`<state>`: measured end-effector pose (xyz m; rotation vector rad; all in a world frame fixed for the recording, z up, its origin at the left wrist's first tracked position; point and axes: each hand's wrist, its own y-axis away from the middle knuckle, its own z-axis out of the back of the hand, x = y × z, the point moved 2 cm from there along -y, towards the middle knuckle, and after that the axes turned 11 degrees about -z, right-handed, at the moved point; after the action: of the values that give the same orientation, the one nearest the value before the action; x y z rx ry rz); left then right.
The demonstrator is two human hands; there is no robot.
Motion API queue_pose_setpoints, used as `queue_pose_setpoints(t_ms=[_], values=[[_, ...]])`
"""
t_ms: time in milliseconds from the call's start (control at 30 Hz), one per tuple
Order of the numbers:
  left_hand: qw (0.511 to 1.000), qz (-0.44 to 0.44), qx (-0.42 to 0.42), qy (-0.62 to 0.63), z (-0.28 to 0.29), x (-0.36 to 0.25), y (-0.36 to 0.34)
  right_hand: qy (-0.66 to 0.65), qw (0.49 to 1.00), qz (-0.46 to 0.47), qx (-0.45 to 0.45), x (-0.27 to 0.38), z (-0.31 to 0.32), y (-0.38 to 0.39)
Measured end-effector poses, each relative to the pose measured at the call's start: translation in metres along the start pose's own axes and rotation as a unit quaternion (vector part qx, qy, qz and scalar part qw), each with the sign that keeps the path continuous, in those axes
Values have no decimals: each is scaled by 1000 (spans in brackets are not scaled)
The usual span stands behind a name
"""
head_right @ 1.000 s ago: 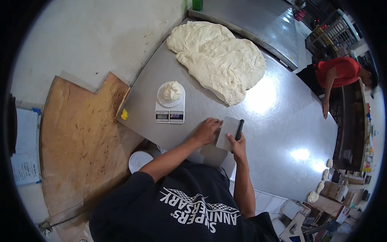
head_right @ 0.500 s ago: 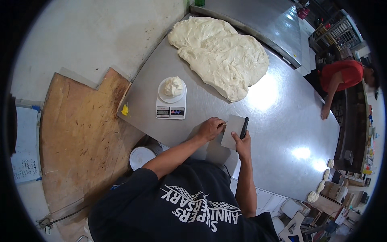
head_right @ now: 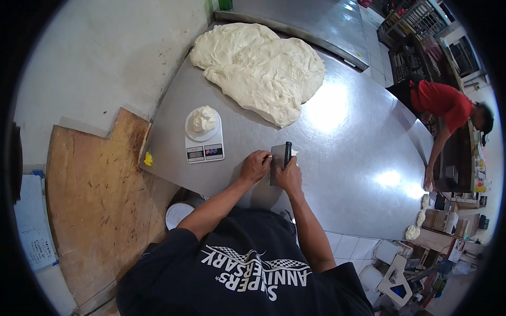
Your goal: The person uses a scraper to cut portions of dough from a large mass on a metal workbench, weighs the pieces on a digital scale, and rolls them by hand into balls.
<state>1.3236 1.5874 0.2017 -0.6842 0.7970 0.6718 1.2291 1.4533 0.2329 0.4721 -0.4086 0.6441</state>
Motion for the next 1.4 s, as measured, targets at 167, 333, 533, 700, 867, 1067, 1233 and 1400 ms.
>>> queue_pose_setpoints(t_ms=[167, 333, 533, 700, 867, 1067, 1233, 1400], values=[[995, -20, -99, -14, 25, 10, -5, -3, 1000, 19, 11, 19, -16, 8], [931, -35, -231, -282, 156, 28, -31, -29, 999, 4, 30, 15, -16, 5], [894, 18, -176, -412, 191, 52, -24, -125, 988, 21, 86, 0, -13, -7], [971, -81, -78, -212, 107, 12, -9, -370, 902, -86, 206, 2, 17, 7], [993, -94, 61, -41, -7, -5, -3, -380, 901, -100, 184, -7, 43, 10], [998, -61, 29, -21, -23, -6, -13, -323, 932, -72, 149, -20, 44, 8], [999, -2, 27, 18, -11, -8, -11, -237, 966, -45, 90, -21, 40, 8], [999, 23, 14, 32, 5, -2, 6, -105, 992, 15, 73, -12, 31, 9]])
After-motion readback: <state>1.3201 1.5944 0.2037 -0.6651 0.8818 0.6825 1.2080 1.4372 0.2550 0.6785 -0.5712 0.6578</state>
